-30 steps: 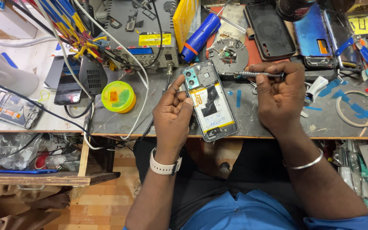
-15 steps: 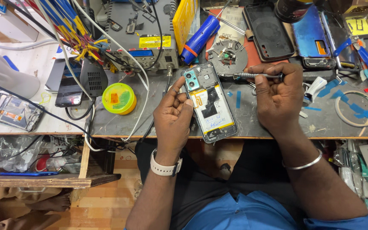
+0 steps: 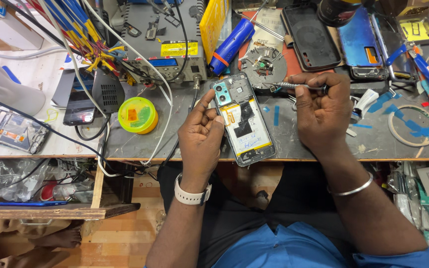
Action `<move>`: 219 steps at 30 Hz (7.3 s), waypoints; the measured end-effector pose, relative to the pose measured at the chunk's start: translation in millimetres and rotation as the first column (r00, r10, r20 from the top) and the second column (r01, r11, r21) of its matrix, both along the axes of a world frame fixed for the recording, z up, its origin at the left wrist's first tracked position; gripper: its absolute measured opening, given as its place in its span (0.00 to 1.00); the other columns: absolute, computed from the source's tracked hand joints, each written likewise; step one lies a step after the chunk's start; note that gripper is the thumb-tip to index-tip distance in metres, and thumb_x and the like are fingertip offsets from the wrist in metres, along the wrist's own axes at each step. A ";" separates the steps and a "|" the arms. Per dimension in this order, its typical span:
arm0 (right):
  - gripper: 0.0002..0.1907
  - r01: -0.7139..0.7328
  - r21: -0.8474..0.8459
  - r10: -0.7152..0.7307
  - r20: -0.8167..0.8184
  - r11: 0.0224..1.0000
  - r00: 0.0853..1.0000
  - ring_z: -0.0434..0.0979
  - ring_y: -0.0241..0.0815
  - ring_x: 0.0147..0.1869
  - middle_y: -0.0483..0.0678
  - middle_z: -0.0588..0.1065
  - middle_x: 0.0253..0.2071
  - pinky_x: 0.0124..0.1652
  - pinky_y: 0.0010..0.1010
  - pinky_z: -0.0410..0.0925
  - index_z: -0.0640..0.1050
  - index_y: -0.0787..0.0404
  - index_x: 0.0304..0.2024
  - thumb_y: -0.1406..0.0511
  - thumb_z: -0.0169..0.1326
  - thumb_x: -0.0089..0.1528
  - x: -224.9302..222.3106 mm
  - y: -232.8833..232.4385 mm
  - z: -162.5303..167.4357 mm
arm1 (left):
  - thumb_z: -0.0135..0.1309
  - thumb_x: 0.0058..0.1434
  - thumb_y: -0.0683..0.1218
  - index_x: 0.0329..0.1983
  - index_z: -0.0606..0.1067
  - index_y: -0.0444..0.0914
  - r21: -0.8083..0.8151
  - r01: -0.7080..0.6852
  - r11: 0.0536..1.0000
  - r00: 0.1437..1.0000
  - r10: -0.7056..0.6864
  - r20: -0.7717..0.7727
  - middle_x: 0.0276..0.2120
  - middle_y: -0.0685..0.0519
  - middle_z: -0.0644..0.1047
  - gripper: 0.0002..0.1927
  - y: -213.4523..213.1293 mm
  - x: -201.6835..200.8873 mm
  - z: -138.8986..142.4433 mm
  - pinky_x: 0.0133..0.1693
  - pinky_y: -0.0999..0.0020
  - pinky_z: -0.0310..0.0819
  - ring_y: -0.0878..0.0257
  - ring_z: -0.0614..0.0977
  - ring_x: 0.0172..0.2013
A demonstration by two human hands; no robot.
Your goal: The person uses a screwdriver to remove screws from the back of a disassembled smartphone. They then use a small cloth to wipe the camera module area and continue unscrewing components. The phone remains open on the workbench throughout.
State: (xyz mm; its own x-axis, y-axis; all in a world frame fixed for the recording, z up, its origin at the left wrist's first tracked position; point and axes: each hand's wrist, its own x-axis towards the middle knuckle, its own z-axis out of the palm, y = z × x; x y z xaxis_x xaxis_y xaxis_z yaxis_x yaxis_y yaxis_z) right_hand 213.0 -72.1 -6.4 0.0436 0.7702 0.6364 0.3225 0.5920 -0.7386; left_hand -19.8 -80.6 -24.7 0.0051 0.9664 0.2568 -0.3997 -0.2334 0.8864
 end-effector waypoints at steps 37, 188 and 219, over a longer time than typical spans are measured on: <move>0.19 0.066 0.052 -0.083 0.754 0.996 0.652 0.80 0.58 0.44 0.56 0.78 0.46 0.40 0.47 0.72 0.72 0.62 0.54 0.70 0.56 0.60 -22.3 44.4 41.5 | 0.46 0.67 0.31 0.71 0.64 0.26 0.033 -0.005 0.999 0.999 0.003 0.053 0.48 0.45 0.81 0.28 14.1 3.3 -3.8 0.48 0.75 0.77 0.69 0.83 0.45; 0.09 0.179 0.062 -0.170 0.709 0.982 0.685 0.77 0.52 0.39 0.52 0.75 0.35 0.40 0.41 0.70 0.81 0.63 0.36 0.65 0.67 0.58 -10.9 37.8 39.0 | 0.47 0.62 0.34 0.66 0.72 0.32 -0.114 0.556 0.823 0.745 -0.554 -0.371 0.37 0.59 0.80 0.27 26.2 -9.5 7.2 0.35 0.79 0.73 0.77 0.75 0.32; 0.12 0.165 0.128 -0.204 0.762 0.978 0.614 0.77 0.51 0.39 0.51 0.74 0.37 0.38 0.41 0.71 0.79 0.62 0.39 0.63 0.67 0.59 -16.8 30.3 40.4 | 0.47 0.62 0.35 0.66 0.73 0.33 -0.103 0.539 0.836 0.739 -0.528 -0.419 0.33 0.59 0.79 0.27 24.5 -7.4 10.2 0.33 0.79 0.72 0.77 0.75 0.30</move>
